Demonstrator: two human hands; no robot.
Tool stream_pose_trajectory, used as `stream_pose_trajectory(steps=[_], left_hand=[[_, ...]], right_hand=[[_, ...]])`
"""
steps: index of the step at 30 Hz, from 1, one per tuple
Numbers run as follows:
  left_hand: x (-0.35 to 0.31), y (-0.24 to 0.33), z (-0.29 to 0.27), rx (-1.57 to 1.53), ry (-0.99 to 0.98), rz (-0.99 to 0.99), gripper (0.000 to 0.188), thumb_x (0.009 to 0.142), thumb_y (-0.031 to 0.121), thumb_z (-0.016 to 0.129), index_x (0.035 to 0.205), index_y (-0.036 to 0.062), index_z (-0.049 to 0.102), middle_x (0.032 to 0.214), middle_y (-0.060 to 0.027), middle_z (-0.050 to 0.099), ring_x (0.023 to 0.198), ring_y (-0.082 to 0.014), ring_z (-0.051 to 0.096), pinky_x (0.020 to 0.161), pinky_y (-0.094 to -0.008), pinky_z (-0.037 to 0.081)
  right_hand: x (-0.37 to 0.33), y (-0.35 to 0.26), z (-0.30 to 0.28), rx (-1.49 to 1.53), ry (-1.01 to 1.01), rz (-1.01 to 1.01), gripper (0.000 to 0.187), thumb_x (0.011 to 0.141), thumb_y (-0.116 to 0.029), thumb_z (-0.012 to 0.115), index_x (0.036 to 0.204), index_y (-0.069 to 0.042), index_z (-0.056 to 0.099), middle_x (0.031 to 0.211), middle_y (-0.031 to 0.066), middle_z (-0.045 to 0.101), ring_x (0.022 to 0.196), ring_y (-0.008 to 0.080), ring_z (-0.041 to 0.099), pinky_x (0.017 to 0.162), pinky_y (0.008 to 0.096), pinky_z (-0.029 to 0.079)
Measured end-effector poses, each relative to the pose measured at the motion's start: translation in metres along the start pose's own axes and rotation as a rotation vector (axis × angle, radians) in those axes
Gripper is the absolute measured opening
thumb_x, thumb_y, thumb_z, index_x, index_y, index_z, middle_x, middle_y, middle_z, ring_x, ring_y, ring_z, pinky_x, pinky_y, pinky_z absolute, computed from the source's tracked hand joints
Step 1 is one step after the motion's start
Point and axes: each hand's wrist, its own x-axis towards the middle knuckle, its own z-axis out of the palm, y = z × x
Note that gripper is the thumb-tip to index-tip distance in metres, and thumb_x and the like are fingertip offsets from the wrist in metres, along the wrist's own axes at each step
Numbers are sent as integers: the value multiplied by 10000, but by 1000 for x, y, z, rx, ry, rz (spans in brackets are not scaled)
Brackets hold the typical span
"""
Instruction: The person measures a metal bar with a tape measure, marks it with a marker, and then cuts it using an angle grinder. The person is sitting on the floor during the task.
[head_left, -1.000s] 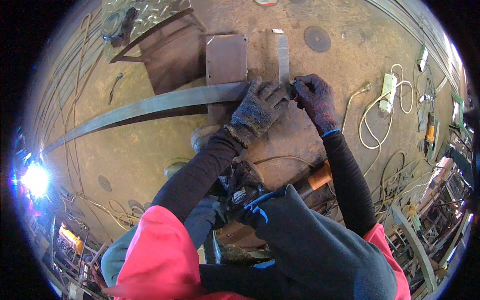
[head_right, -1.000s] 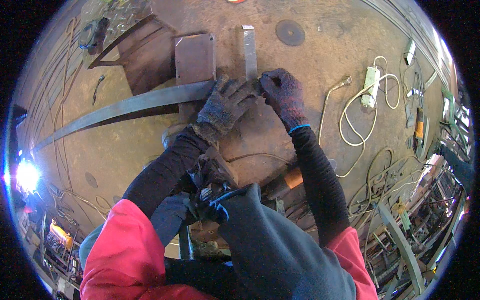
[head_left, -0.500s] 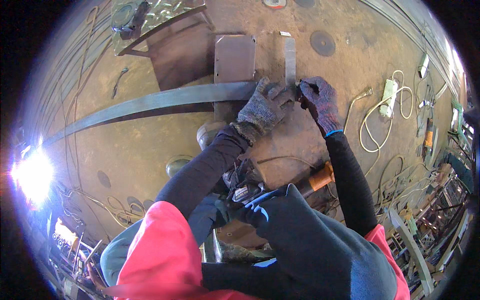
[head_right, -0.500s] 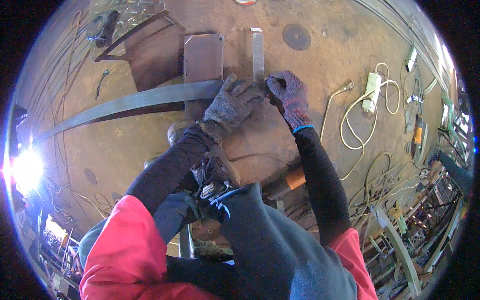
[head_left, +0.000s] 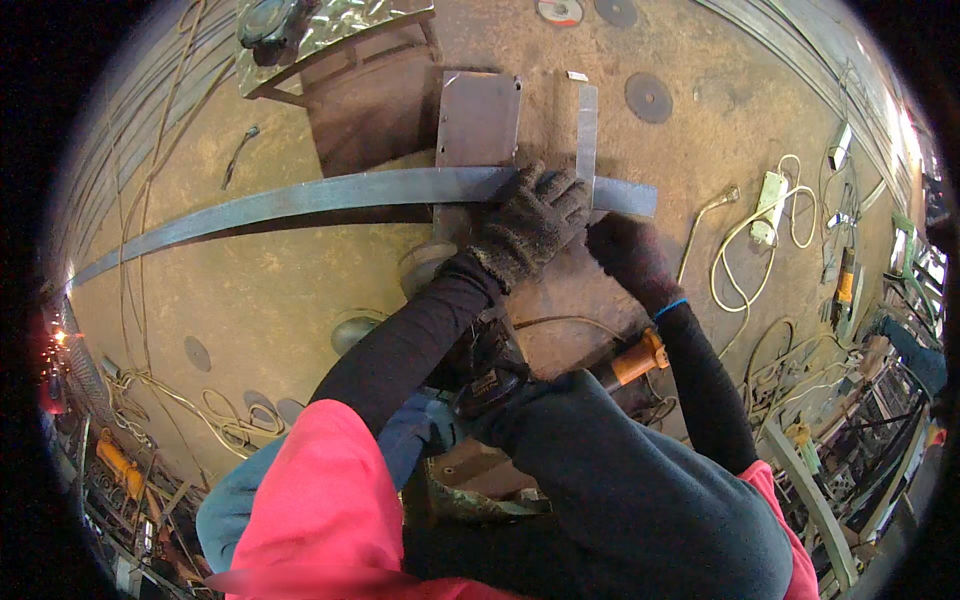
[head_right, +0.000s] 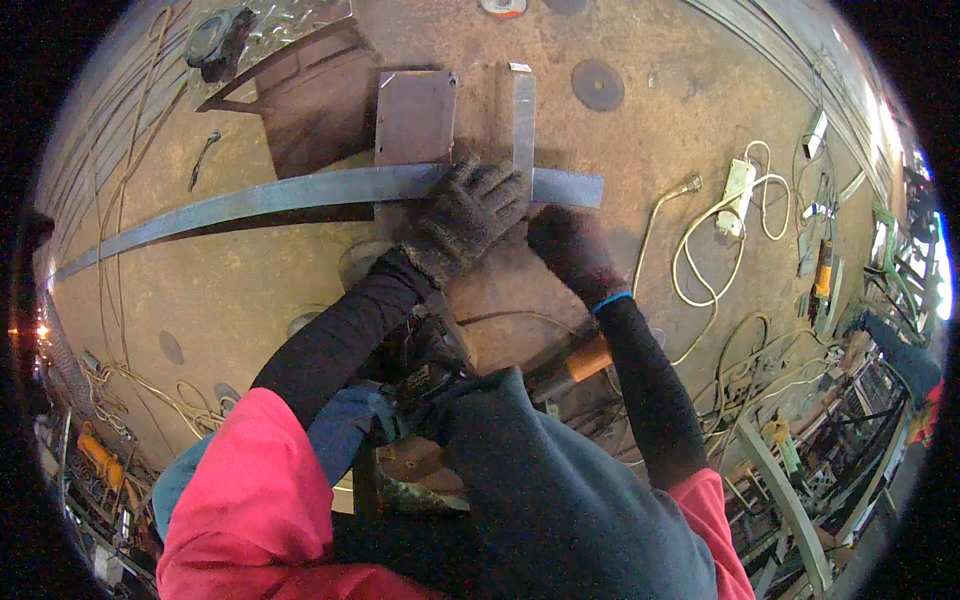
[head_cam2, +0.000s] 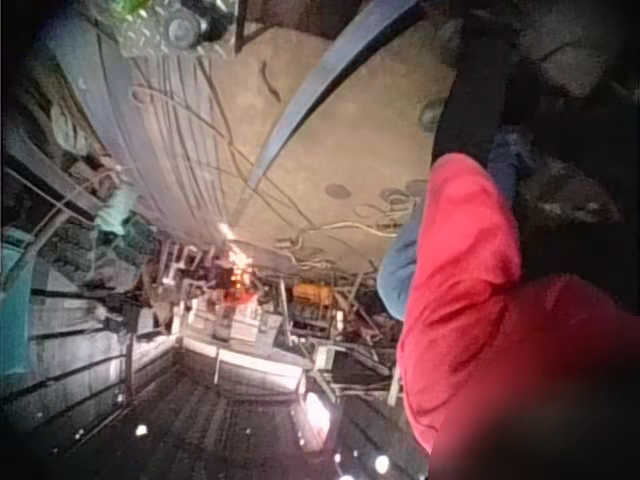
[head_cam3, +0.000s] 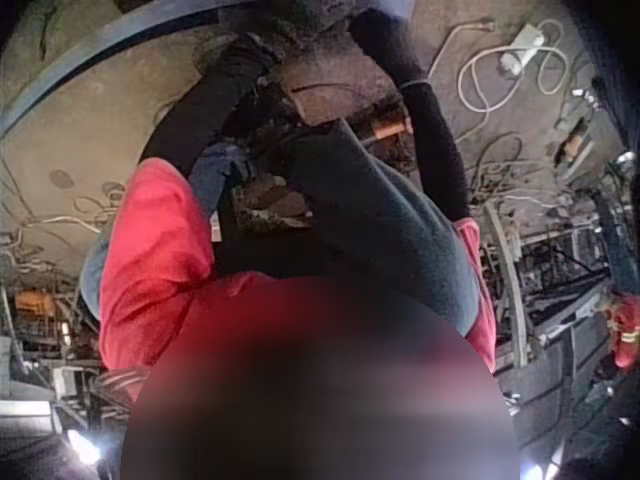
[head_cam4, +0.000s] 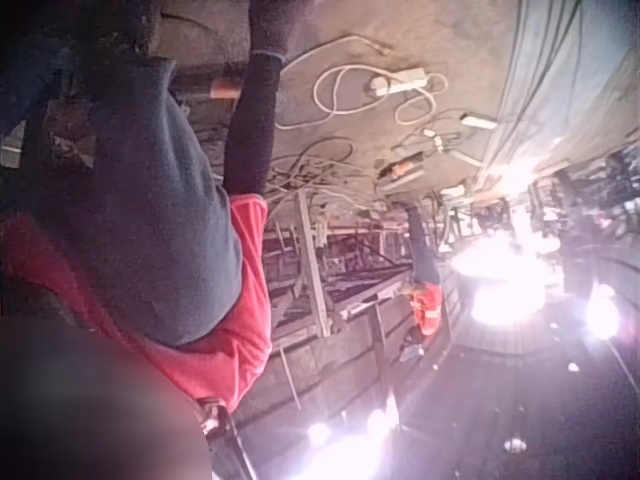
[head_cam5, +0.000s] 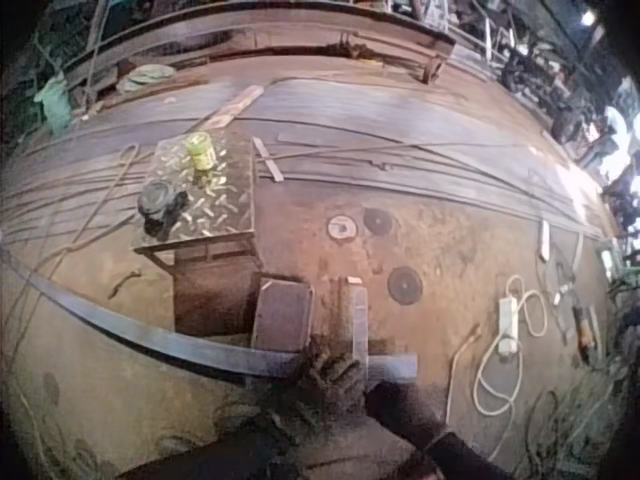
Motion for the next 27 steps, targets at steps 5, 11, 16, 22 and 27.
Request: stream_pose_trajectory(steps=[5,11,16,22,27], left_hand=[[-1,-2,2,-43,84,-15,298,898,295,651,1178,212,712,1264,-23,650,1287,-273,551,1127,-579,395],[-9,8,-1,26,128,-67,232,895,291,657,1112,226,709,1042,-7,618,1048,-264,580,979,-558,456],[-8,10,-2,102,99,-117,241,877,305,676,1098,217,712,1028,-15,616,1015,-258,580,869,-513,467],[-16,2,-13,104,120,-150,209,867,278,648,1041,178,708,991,-46,632,1008,-276,593,795,-500,463],[-24,-33,-27,96,27,-173,175,886,294,648,1005,189,721,1013,-39,640,1047,-282,603,798,-510,476]], right_hand=[[-27,16,10,183,56,179,155,987,-168,704,1039,-22,708,830,67,715,662,151,675,610,332,559],[-49,27,13,476,180,153,238,1012,-163,679,1145,33,657,865,106,695,721,173,684,669,321,576],[-58,27,26,593,200,128,231,1011,-154,680,1147,31,653,876,102,687,745,176,685,681,328,583],[-56,17,52,722,261,8,216,1009,-166,689,1136,6,658,871,90,681,742,173,675,677,333,576],[-47,8,63,692,274,11,210,1004,-178,708,1121,-10,664,845,79,677,709,163,660,665,324,560]])
